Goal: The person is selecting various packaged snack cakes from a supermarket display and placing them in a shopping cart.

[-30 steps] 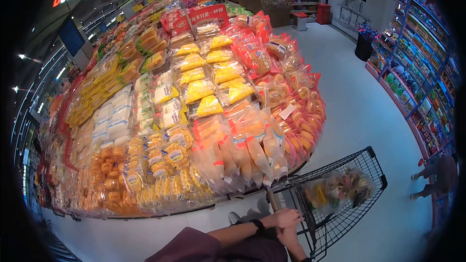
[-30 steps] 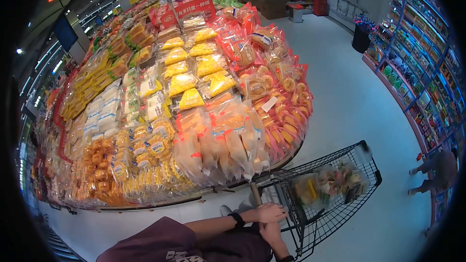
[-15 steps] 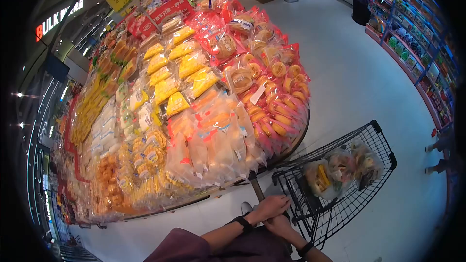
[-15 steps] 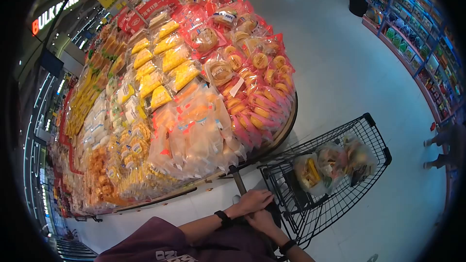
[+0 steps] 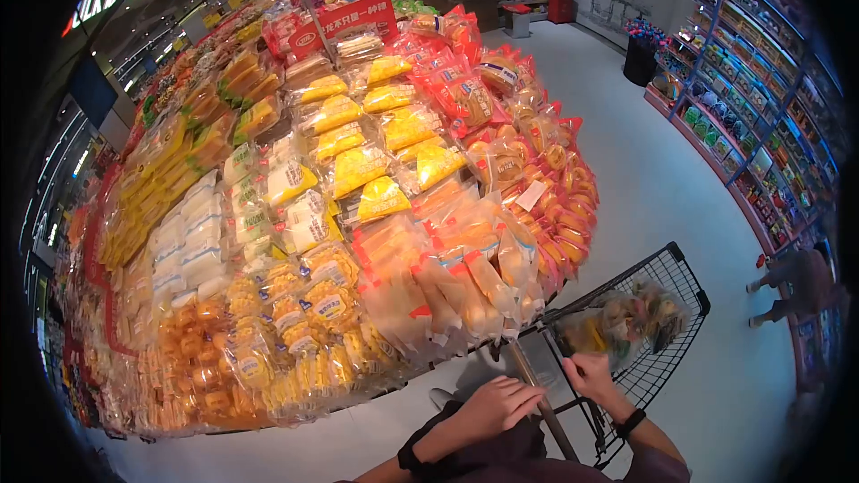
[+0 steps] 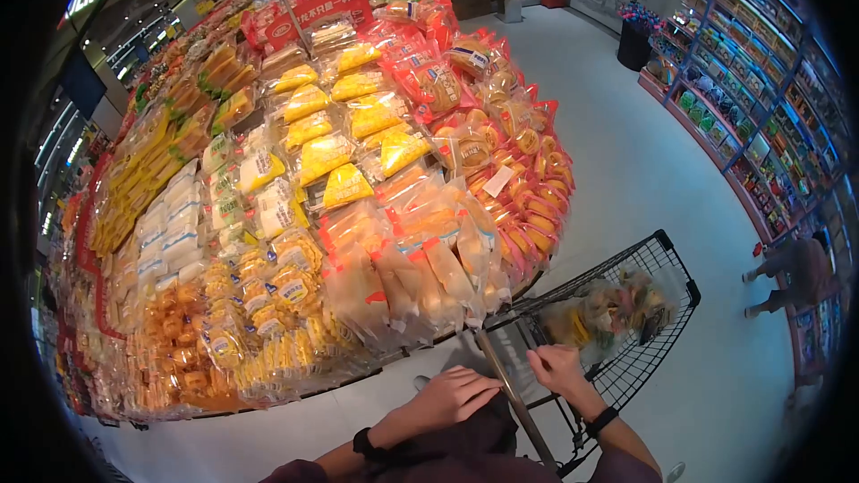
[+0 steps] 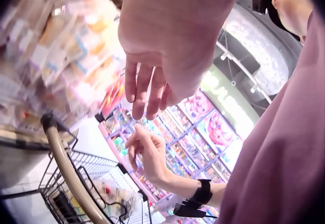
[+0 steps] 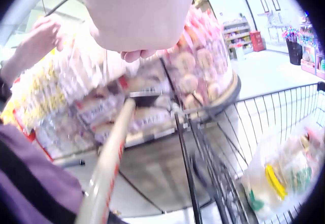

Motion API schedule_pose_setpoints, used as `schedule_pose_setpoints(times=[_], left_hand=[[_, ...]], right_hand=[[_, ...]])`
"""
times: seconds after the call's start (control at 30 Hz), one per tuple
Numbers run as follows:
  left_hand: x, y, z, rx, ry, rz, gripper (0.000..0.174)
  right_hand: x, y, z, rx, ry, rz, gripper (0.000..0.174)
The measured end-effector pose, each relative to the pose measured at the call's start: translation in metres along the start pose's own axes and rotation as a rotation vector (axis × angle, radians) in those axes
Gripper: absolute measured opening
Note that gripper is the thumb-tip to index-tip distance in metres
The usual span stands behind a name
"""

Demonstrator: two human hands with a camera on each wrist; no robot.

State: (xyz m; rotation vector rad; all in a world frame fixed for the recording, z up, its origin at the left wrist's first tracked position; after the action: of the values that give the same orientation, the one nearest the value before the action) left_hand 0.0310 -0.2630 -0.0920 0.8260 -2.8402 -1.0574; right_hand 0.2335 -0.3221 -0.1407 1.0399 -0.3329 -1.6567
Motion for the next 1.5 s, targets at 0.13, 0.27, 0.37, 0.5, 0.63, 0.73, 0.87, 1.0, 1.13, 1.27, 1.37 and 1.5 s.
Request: schedule_pose_setpoints(times=[0.13,0.27,0.37,0.5,0.63,0.73,0.87,1.0,1.13,1.27,1.37,1.5], left_hand=[[0.033,0.085,-0.012,-0.034,0.073,-0.135,0.021],[0.046,0.129,-0.027,-0.084,0.037,-0.282,0.022],[0.045,0.144,-0.037,-0.042,0.011,-0.335,0.023],[0.040,0.161,-0.039,-0.076,0.145,-0.328,0.021],[0.024,0.187,-0.044,-0.158,0.270,-0.457,0.017],[0.007,0.191,-0.031,-0.147,0.317,-0.440,0.018],[-0.015,0.193,-0.020,-0.168,0.323,-0.403,0.020],[-0.037,0.201,-0.020,-0.204,0.311,-0.404,0.021],[-0.042,0.200,-0.007,-0.250,0.282,-0.398,0.023],[-0.047,0.202,-0.004,-0.265,0.271,-0.382,0.024],[-0.049,0.202,-0.002,-0.265,0.275,-0.356,0.025],[-0.052,0.203,0.000,-0.229,0.269,-0.326,0.026]], right_hand=[[-0.116,0.053,0.016,0.222,0.161,-0.133,0.019],[-0.261,0.075,0.012,0.285,0.182,-0.197,0.020],[-0.360,0.078,-0.024,0.487,0.249,-0.076,0.034],[-0.477,0.057,-0.105,0.615,0.203,0.092,0.064],[-0.536,0.032,-0.154,0.602,0.097,0.136,0.085],[-0.554,0.020,-0.175,0.556,0.030,0.216,0.095],[-0.578,0.002,-0.200,0.463,0.056,0.280,0.098],[-0.588,0.000,-0.192,0.485,0.198,0.195,0.093],[-0.586,0.026,-0.158,0.618,0.569,-0.027,0.078],[-0.578,0.022,-0.159,0.870,0.719,0.140,0.068],[-0.574,0.000,-0.171,0.850,0.737,0.206,0.069],[-0.568,-0.021,-0.180,0.816,0.781,0.145,0.075]])
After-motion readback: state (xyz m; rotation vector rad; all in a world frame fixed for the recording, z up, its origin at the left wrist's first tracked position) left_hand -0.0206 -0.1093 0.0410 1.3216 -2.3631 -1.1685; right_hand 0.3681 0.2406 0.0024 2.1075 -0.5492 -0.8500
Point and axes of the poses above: each hand's wrist, its own x-axis away from the middle knuckle, its own y-axis out of the back of the hand, z = x × y, the point moved 5 cm from there along -x, towards the middle knuckle, and after that the axes turned 8 degrees about y, right-handed, at the moved point
